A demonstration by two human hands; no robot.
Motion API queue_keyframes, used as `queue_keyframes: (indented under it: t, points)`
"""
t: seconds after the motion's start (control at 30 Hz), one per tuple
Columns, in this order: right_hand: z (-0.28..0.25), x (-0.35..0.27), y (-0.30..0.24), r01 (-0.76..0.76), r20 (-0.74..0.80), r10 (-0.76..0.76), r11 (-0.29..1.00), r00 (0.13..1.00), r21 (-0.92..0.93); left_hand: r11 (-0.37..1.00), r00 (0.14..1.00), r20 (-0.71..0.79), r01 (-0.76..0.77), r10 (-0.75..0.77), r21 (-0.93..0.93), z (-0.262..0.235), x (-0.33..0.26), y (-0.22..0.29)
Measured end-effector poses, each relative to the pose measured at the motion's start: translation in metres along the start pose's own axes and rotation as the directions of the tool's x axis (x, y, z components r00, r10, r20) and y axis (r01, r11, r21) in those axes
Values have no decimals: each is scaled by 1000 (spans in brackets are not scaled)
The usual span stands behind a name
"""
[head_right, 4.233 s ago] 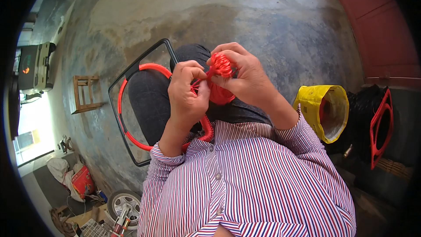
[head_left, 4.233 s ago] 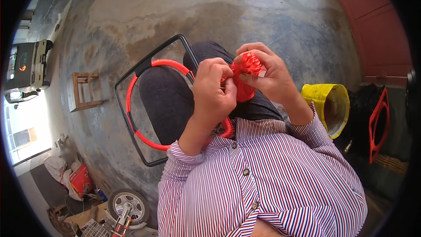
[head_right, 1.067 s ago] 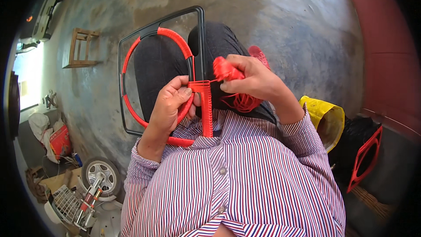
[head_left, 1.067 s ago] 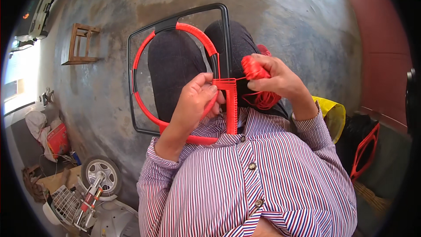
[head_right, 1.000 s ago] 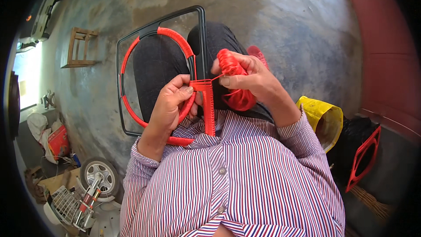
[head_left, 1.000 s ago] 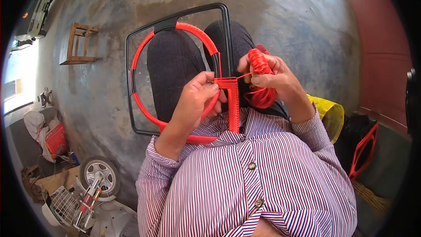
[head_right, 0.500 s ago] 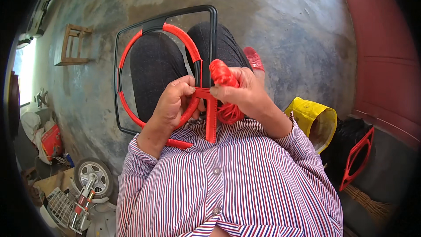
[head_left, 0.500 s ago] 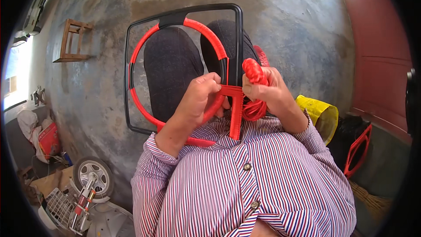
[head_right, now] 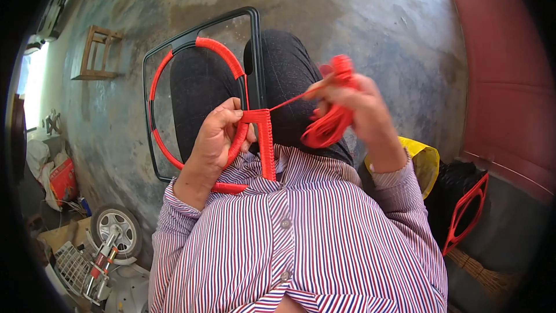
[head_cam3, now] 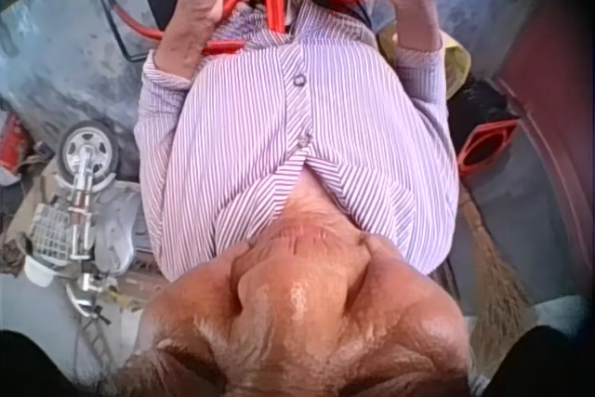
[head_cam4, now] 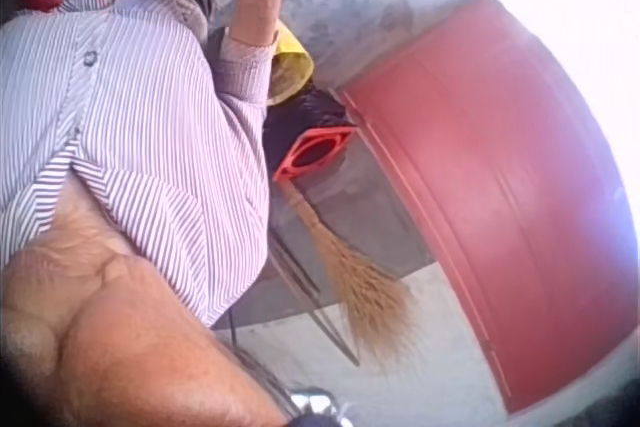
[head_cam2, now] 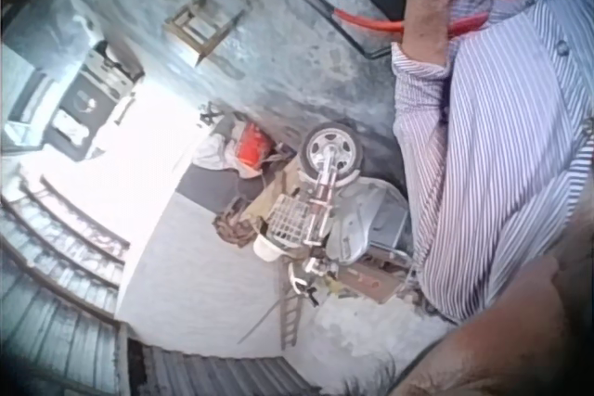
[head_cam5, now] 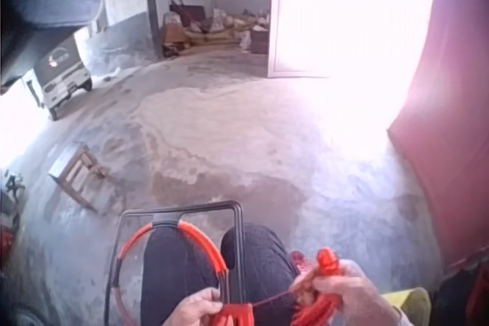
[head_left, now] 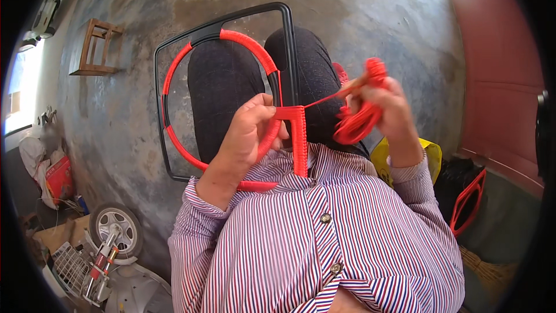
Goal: Wrapping a black circular/square furniture frame with red plastic twine.
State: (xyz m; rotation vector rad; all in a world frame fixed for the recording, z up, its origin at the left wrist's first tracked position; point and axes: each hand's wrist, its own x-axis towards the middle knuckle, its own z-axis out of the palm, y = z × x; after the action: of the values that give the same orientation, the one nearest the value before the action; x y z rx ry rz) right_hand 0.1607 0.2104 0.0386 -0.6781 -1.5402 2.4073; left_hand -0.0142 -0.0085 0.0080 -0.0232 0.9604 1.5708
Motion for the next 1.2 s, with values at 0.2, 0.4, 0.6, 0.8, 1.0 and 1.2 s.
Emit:
queue_keyframes:
  t: [0.2, 0.4, 0.6, 0.8, 1.0, 1.2]
  points:
    - [-158, -36, -32, 120, -418, -76, 990, 905, 79, 999, 1000, -14, 13, -14, -43, 0, -3, 2]
    - [-299, -89, -46, 578, -725, -277, 792, 630, 199, 996, 995, 44, 92, -93, 24, 6, 4, -7]
    - [-351, -87, -26, 517, -801, -182, 837, 570, 178, 997, 997, 59, 59, -55, -53, 5, 6, -7]
    - [-288, -56, -12, 436, -605, -148, 824, 783, 362, 985, 998, -4, -57, 59, 164, 4, 7, -3]
    - [-140, -4, -23, 535, -605, -138, 644, 785, 547, 973, 994, -60, -72, 87, 217, 12, 5, -3]
    - [-109, -6, -21, 400, -404, -165, 681, 900, 613, 980, 986, -108, -107, 126, 166, 15, 4, -6]
